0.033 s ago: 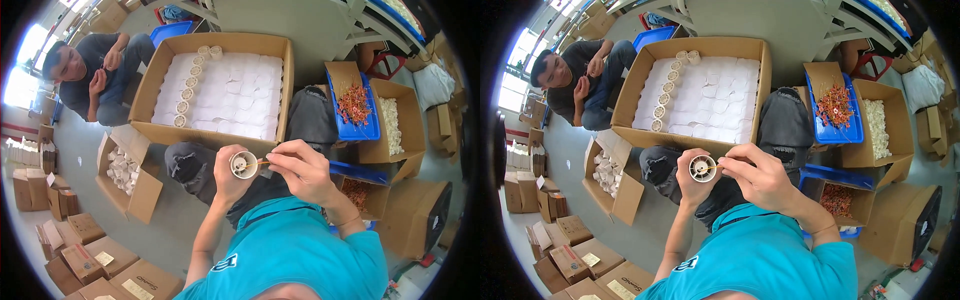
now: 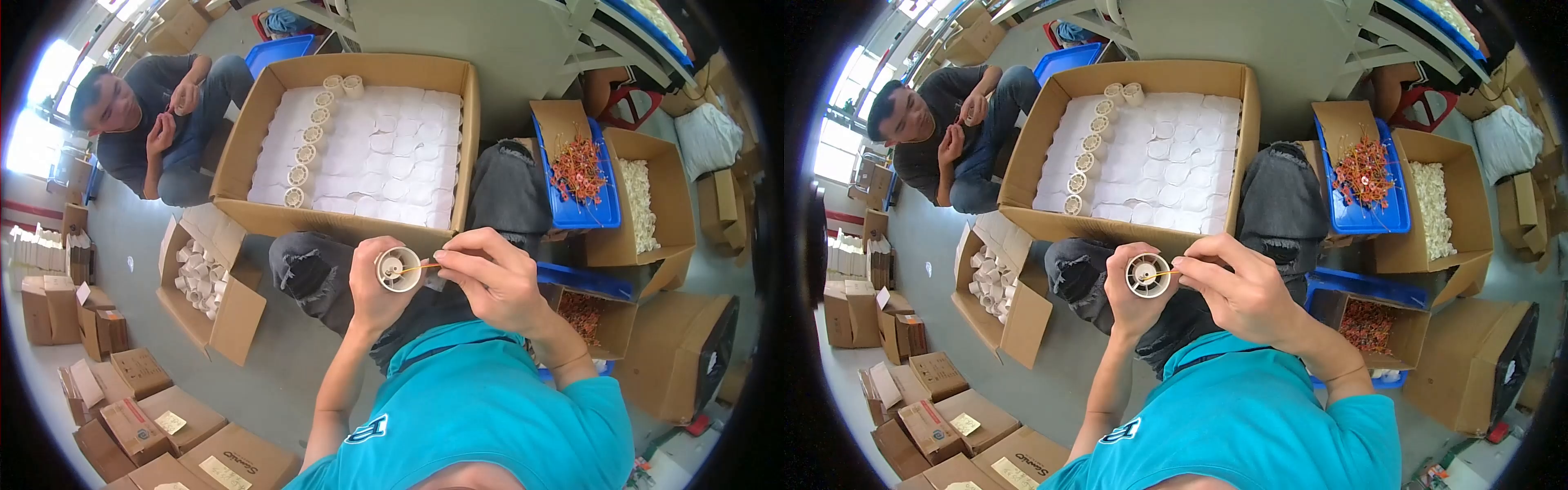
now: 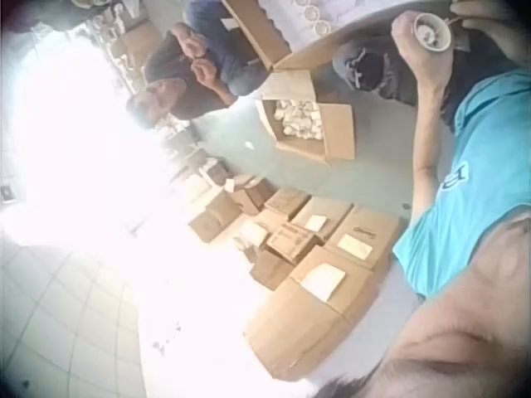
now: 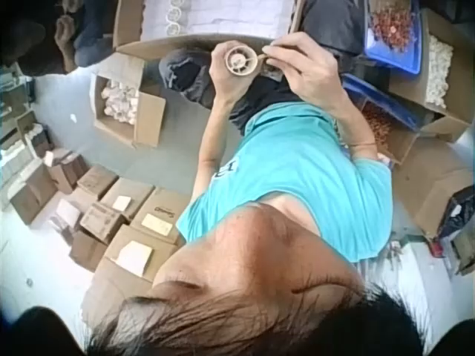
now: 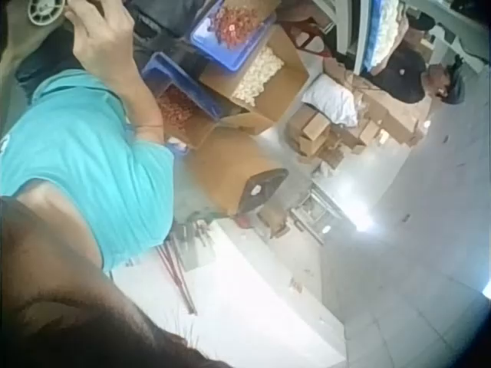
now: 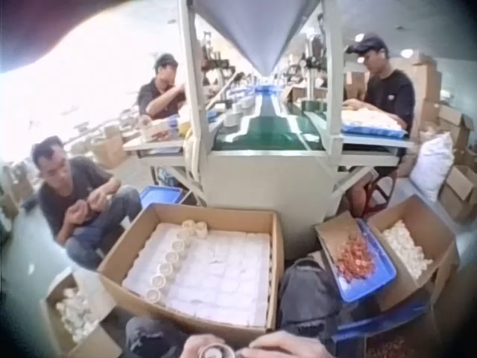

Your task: The person assembles small electronic components by hand, inserting wired components into plastic housings.

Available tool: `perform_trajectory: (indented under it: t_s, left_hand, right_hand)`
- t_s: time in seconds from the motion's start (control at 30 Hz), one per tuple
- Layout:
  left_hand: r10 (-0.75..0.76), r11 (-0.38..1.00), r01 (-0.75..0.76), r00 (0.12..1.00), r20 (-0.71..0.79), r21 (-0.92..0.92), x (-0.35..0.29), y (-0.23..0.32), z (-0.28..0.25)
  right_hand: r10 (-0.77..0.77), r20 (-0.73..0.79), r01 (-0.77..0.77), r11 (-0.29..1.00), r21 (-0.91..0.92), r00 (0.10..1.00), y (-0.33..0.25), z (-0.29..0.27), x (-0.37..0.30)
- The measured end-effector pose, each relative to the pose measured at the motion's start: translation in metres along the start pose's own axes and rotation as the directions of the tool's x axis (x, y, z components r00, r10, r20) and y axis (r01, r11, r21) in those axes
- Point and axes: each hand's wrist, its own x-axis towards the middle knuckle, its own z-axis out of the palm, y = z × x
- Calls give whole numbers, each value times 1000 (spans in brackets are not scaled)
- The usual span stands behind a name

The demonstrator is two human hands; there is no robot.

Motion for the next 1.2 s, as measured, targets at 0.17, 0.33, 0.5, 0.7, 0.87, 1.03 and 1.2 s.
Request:
perform_trajectory:
  t_s: [0.17, 0.33, 0.5, 0.7, 0.87, 1.03, 1.2]
  left_hand:
    - [27, 1000, -27, 1000, 14, 12, -4, 5, -3]
    - [132, 988, -135, 990, 48, 73, -8, 11, 3]
    - [221, 965, -228, 973, 66, 132, -17, 21, 11]
    - [246, 956, -264, 959, 138, 130, -27, 17, 12]
    - [163, 983, -172, 980, 114, 72, -25, 17, 18]
    - [154, 985, -164, 977, 146, 61, -16, 16, 26]
    - [75, 995, -89, 955, 288, 35, -6, 12, 35]
  right_hand:
    - [12, 38, -13, 1000, 23, 999, -6, 5, -4]
    - [74, 61, -76, 997, 22, 995, -1, 21, -12]
    - [286, 155, -314, 927, 205, 946, 4, 29, -28]
    - [356, 180, -384, 911, 150, 917, 1, 25, -42]
    - [362, 185, -393, 902, 177, 914, 9, 22, -41]
    - [360, 155, -385, 905, 182, 920, 19, 20, -37]
    - [399, 145, -418, 899, 133, 905, 36, 15, -39]
